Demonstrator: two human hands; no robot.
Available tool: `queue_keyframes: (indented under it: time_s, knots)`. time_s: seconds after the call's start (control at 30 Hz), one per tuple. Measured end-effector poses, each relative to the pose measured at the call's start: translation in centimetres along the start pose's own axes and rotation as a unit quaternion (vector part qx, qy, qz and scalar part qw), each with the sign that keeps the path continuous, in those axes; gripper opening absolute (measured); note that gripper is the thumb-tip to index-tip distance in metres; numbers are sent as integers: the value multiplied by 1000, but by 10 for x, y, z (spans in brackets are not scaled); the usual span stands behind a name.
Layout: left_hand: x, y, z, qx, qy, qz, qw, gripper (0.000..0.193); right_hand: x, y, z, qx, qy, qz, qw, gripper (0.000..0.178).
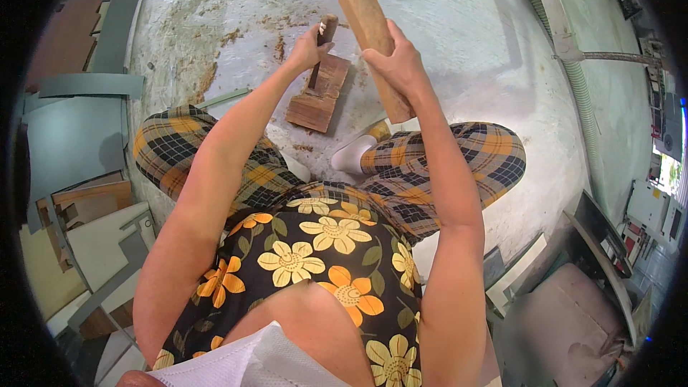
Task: The person carves and shapes a piece of wood using a chisel and a wooden mallet.
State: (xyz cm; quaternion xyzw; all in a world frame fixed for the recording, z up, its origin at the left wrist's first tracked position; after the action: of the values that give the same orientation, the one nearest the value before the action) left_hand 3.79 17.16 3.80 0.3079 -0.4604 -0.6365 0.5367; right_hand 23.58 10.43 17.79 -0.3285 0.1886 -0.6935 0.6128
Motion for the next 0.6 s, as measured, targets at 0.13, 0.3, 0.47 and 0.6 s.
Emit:
queue_keyframes:
  time_s: [0.13,0.3,0.47,0.6]
  knots:
    - [13,4,12,8,20,0,1000,50,8,-19,9,-14,-30,12,999,92]
    - [30,14,17,-1,37,-24,999,45,27,-27,16,-47,-23,13,999,89]
    - [42,14,24,9,53,-21,998,40,43,-32,10,-88,-25,12,996,88]
    - [54,19,21,5,73,-43,996,40,61,-29,5,-116,-34,-5,993,88]
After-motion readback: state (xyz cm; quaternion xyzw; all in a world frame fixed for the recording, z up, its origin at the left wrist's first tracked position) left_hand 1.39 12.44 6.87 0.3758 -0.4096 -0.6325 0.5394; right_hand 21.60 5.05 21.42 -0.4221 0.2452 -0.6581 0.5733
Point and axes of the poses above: each hand's wrist, its own x-axis away from the middle knuckle, its own z-axis out of the back of the hand, y = z × x, the point moved 8 cm from there along -x, towards the middle knuckle, and after that the axes turned 11 degrees about x, right-handed, at the moved point
